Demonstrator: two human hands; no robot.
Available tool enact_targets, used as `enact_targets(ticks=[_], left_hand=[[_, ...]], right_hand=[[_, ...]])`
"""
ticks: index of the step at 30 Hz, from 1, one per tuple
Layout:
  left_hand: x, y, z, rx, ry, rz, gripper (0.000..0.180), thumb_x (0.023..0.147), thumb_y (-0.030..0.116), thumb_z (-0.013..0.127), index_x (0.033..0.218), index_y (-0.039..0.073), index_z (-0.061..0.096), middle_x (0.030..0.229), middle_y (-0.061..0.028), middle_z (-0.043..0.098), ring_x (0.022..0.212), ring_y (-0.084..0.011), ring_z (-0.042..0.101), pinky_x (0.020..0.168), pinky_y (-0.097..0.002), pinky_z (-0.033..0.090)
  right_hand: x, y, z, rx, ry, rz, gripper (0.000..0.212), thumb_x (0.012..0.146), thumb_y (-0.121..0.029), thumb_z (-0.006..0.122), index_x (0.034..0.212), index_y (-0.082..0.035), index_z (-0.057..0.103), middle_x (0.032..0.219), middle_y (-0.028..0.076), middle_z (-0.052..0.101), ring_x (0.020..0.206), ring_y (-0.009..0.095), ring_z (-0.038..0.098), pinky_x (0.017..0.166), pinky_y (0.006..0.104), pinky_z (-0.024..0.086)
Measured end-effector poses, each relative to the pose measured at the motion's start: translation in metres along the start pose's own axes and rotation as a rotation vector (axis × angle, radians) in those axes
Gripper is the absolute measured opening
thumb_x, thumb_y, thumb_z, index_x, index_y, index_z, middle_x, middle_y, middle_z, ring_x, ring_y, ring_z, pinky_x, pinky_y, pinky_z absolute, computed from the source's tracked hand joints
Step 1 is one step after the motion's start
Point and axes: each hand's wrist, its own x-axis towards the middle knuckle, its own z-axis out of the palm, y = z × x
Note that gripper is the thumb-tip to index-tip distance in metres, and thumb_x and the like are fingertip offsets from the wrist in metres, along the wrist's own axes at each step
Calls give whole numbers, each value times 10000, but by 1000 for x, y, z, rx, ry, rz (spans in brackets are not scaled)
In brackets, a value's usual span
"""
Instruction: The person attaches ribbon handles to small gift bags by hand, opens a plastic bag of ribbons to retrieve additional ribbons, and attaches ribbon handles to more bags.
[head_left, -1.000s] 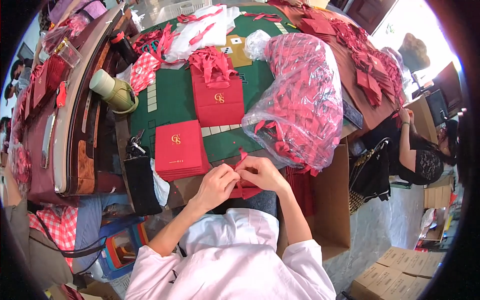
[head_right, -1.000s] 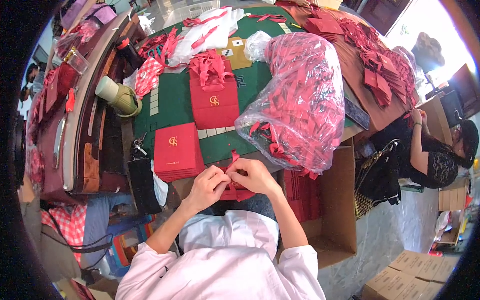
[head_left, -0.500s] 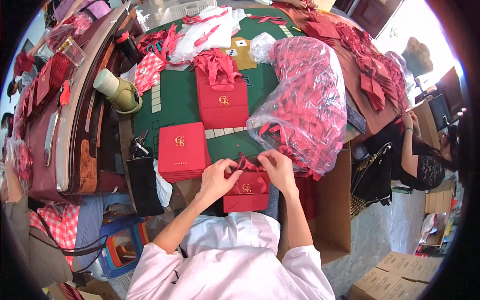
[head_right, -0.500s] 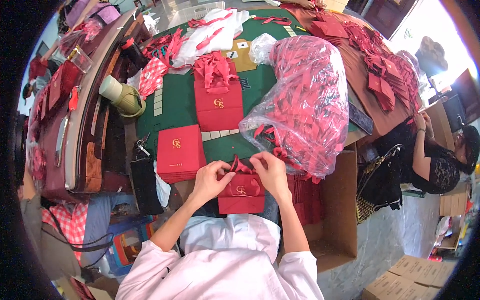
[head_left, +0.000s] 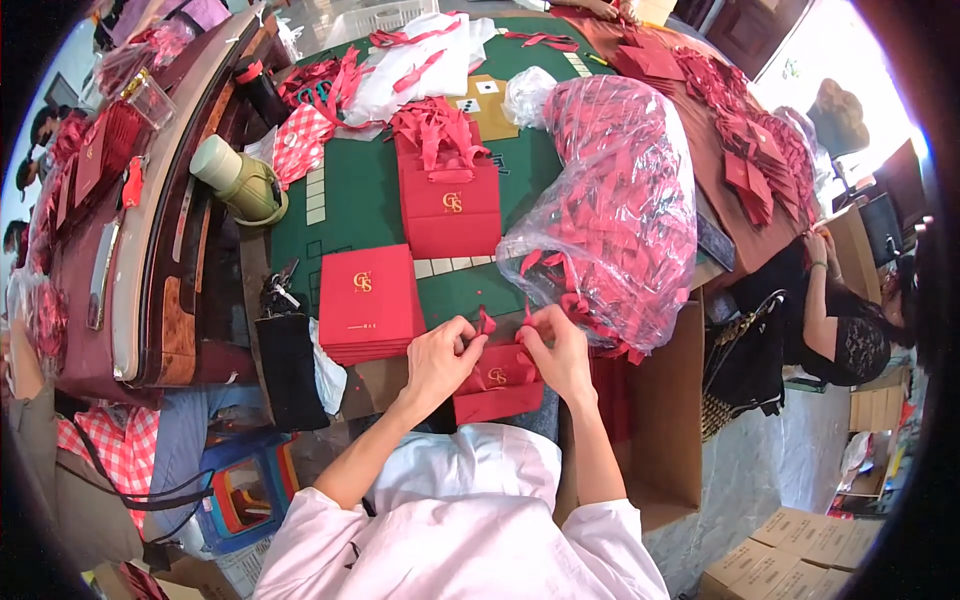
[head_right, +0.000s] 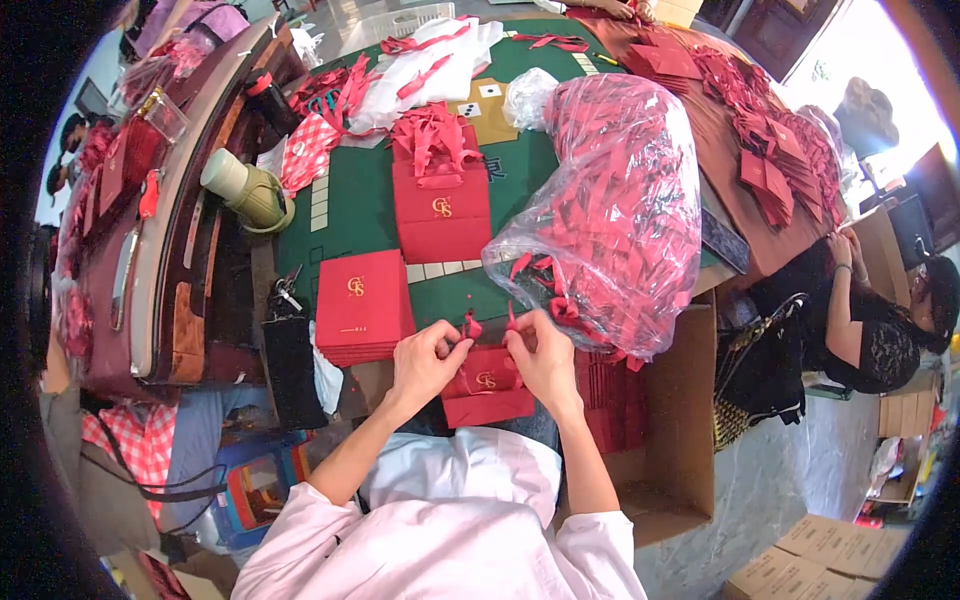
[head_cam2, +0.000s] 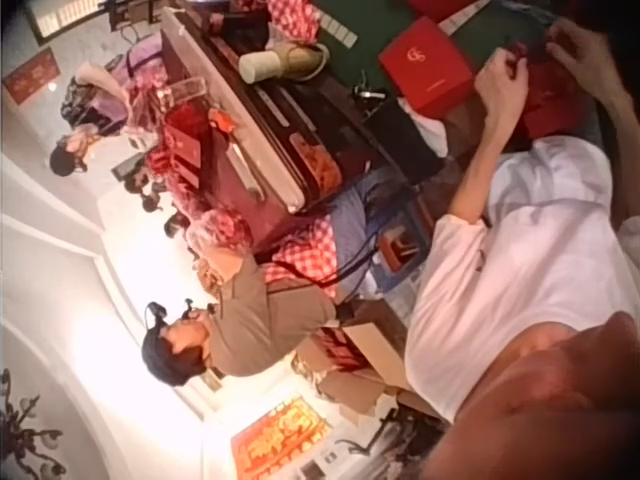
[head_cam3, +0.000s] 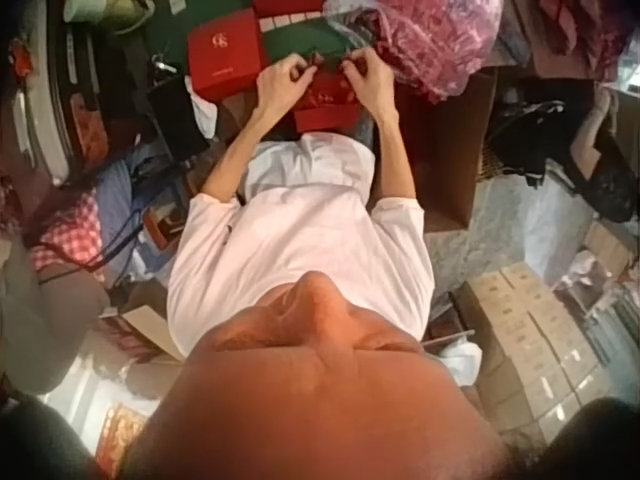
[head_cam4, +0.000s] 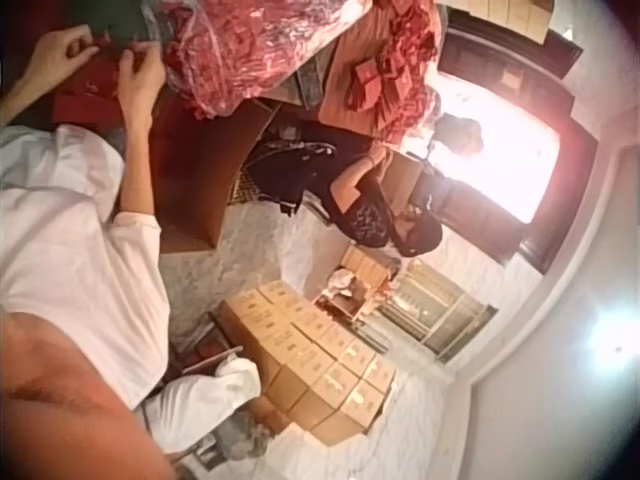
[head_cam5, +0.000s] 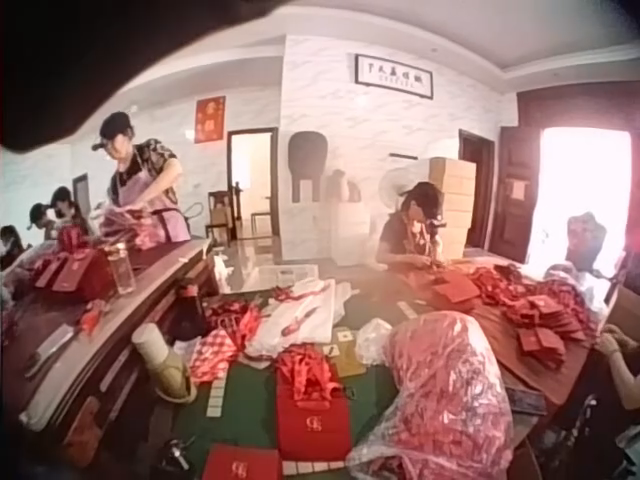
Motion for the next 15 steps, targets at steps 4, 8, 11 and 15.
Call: enact_targets(ticks=[4, 8, 11, 15], left_hand=[[-2, 4, 3, -7, 40, 54, 200, 807, 214, 776, 783, 85, 626, 645, -47, 592, 551, -212, 593, 495, -375, 431], [-1, 8, 7, 18, 98, 175, 186, 781, 185, 781, 762, 79, 630, 689, -45, 607, 612, -223, 600, 545, -375, 450], [0, 12, 5, 54, 135, 268, 161, 749, 154, 784, 736, 77, 644, 698, -41, 611, 671, -236, 583, 604, -372, 459], [0, 14, 4, 72, 121, 265, 121, 727, 148, 792, 727, 89, 686, 679, -32, 603, 679, -237, 547, 628, -368, 453]], right_hand=[[-6, 2, 6, 185, -7, 21, 93, 895, -57, 690, 905, -4, 614, 759, 21, 638, 693, 88, 615, 618, 257, 488], [-8, -2, 11, 183, -76, -2, 109, 912, -81, 698, 891, -6, 621, 785, 14, 656, 714, 62, 604, 622, 237, 484], [-9, -7, 14, 150, -87, -19, 124, 908, -103, 707, 939, 1, 647, 789, 29, 667, 726, 78, 611, 623, 242, 484], [-10, -7, 14, 117, -76, -60, 159, 908, -113, 701, 1015, 3, 686, 812, 51, 675, 735, 94, 621, 629, 245, 484]])
